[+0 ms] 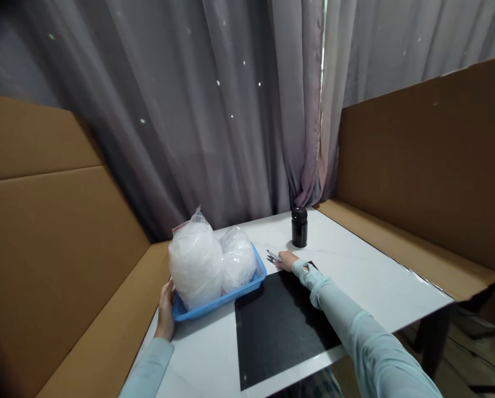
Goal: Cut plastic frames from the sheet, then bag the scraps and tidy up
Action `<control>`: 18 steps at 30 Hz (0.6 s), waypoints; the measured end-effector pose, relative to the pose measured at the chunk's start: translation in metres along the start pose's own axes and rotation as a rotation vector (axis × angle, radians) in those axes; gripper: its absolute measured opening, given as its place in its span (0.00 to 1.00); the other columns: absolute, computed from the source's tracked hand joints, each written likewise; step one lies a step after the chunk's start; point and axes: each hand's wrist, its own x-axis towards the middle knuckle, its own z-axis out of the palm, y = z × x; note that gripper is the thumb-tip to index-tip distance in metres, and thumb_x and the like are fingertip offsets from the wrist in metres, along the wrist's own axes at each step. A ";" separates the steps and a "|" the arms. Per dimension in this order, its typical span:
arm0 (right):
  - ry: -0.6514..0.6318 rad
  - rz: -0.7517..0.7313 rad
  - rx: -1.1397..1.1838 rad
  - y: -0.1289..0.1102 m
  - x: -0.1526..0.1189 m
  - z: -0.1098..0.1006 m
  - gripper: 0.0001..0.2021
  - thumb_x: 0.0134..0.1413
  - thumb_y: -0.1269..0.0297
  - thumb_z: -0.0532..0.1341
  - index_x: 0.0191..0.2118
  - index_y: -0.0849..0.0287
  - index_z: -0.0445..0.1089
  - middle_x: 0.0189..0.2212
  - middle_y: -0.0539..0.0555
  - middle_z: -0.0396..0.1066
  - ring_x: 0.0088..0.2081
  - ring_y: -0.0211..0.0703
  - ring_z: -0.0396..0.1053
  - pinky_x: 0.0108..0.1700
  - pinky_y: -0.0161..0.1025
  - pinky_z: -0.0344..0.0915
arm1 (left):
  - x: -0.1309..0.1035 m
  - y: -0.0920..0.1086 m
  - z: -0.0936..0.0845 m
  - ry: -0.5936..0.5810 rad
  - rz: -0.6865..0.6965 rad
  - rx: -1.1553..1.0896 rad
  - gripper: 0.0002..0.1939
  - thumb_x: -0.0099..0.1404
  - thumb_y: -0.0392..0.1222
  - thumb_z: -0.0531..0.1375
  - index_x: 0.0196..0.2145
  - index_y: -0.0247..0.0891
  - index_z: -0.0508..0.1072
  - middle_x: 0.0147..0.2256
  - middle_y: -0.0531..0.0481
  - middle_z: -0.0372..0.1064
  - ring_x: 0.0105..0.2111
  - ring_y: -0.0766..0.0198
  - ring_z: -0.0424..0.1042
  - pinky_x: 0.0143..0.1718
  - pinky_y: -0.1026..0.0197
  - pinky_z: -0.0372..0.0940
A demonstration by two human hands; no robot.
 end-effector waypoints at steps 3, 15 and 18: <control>-0.084 -0.043 0.032 0.005 -0.005 -0.002 0.14 0.64 0.59 0.60 0.52 0.59 0.68 0.51 0.57 0.70 0.47 0.45 0.71 0.49 0.48 0.71 | -0.001 0.001 0.000 -0.001 -0.002 0.000 0.32 0.57 0.64 0.59 0.50 0.38 0.68 0.57 0.45 0.66 0.61 0.46 0.60 0.61 0.49 0.57; 0.168 -0.381 0.214 -0.015 -0.039 -0.037 0.21 0.73 0.57 0.40 0.44 0.61 0.66 0.36 0.54 0.71 0.36 0.39 0.70 0.44 0.41 0.68 | -0.005 0.007 0.004 0.012 -0.008 -0.037 0.30 0.55 0.63 0.63 0.48 0.40 0.70 0.53 0.46 0.68 0.59 0.47 0.62 0.57 0.51 0.58; 0.166 -0.564 0.207 -0.042 -0.057 -0.033 0.22 0.72 0.54 0.39 0.43 0.59 0.66 0.37 0.56 0.71 0.38 0.42 0.68 0.46 0.40 0.64 | -0.004 0.007 0.004 0.020 -0.010 -0.045 0.31 0.54 0.64 0.63 0.47 0.40 0.70 0.51 0.47 0.69 0.58 0.47 0.63 0.55 0.52 0.60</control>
